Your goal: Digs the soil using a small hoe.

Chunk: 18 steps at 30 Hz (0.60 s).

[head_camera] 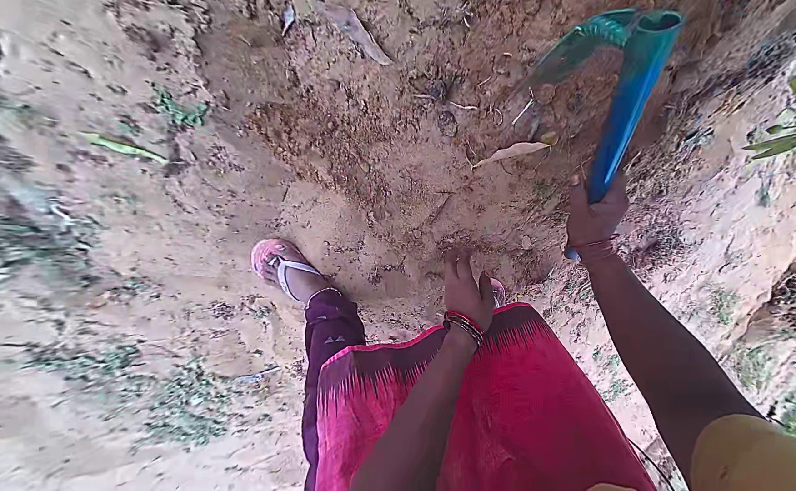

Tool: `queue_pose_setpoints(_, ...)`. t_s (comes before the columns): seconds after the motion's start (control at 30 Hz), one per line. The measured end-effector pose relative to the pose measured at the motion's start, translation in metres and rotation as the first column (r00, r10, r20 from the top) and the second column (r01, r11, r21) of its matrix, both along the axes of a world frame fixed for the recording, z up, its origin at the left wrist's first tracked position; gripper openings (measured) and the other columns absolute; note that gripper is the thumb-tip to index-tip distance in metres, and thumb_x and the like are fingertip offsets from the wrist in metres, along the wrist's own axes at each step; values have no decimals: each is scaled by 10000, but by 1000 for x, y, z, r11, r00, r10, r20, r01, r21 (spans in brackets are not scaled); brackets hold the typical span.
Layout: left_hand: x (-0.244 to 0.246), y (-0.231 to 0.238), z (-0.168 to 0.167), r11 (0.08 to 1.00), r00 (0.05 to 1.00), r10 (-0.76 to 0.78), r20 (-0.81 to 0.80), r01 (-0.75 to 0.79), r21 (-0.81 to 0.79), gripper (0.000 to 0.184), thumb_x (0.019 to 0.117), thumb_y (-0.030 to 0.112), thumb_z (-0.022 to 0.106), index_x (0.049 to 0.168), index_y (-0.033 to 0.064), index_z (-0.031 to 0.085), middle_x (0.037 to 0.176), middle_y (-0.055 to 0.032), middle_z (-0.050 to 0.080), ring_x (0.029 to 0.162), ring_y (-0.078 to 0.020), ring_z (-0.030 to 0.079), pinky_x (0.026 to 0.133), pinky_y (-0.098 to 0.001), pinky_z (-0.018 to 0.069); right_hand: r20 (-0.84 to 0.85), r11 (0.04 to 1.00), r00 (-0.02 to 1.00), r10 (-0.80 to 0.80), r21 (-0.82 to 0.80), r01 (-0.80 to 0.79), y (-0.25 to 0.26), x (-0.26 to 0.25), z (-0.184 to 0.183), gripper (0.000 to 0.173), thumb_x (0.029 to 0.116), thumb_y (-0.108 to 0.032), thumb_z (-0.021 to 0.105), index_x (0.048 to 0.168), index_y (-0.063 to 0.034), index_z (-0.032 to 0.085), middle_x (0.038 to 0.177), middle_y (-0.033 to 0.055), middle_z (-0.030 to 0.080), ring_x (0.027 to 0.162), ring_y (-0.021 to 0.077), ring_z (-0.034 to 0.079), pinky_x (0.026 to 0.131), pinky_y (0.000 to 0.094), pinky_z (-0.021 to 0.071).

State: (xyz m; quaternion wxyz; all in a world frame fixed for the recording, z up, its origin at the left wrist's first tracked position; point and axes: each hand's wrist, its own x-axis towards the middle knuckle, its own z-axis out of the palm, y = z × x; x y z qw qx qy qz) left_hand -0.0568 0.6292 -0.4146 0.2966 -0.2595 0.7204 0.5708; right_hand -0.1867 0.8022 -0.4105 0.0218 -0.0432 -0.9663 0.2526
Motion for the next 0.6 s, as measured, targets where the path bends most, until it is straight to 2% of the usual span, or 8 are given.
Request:
queue_pose_setpoints(0.03,4,-2,-2,998,998,59,-27,-60,-17,489,989,77,579,1431,-109,478,1537,-340,377,1262,-419,576,1025,-471,508,69,997,995,77,-35,-75,-32,3,-14,341,984,-194,642,1073,134,607,757,104,630,632,80,588,635,262,512)
queue_pose_setpoints(0.13,16,-3,-10,962,959,252,-127,-263,-76,507,956,66,580,1404,-146,471,1521,-371,375,1216,-425,588,933,-466,536,302,967,920,250,-125,-221,-134,1,-46,348,985,-215,645,1157,88,638,826,190,706,710,306,697,657,502,548)
queue_pose_setpoints(0.2,24,0,-16,919,915,352,-199,-378,-111,512,954,82,551,1400,-153,465,1525,-373,353,1213,-388,582,892,-413,549,522,951,797,304,-116,-287,-194,-10,-59,382,1029,-244,606,1290,34,588,929,198,726,845,371,724,736,559,555)
queue_pose_setpoints(0.27,35,3,-21,870,863,418,-282,-470,-148,520,939,90,504,1379,-184,459,1526,-386,331,1244,-350,560,910,-363,540,739,937,621,260,-38,-347,-232,-16,-78,453,1073,-285,542,1450,-41,482,1113,189,729,1049,367,718,865,555,553)
queue_pose_setpoints(0.3,38,3,-24,850,844,436,-312,-500,-165,510,947,99,490,1365,-190,451,1532,-385,313,1246,-319,556,907,-330,537,810,928,545,216,2,-371,-239,-14,-93,493,1082,-291,528,1510,-64,437,1195,191,715,1128,368,698,917,558,544)
queue_pose_setpoints(0.33,40,2,-26,835,833,448,-326,-519,-179,504,961,112,489,1363,-188,443,1539,-382,298,1236,-292,560,889,-303,539,860,917,482,165,45,-396,-234,-6,-111,495,1077,-276,532,1515,-73,425,1242,197,700,1172,375,681,943,566,536)
queue_pose_setpoints(0.43,44,4,-26,837,831,459,-315,-523,-162,537,952,132,524,1376,-183,428,1540,-380,300,1201,-288,577,840,-308,548,936,884,348,45,125,-450,-182,39,-153,490,1051,-239,577,1479,-38,448,1248,248,679,1169,429,670,928,616,533)
queue_pose_setpoints(0.6,50,5,-22,883,879,416,-232,-451,-126,542,928,97,570,1393,-152,445,1528,-374,324,1219,-327,573,851,-348,555,960,800,279,29,145,-583,-148,62,-148,450,1062,-201,549,1473,-45,449,1234,275,674,1138,472,671,877,636,537)
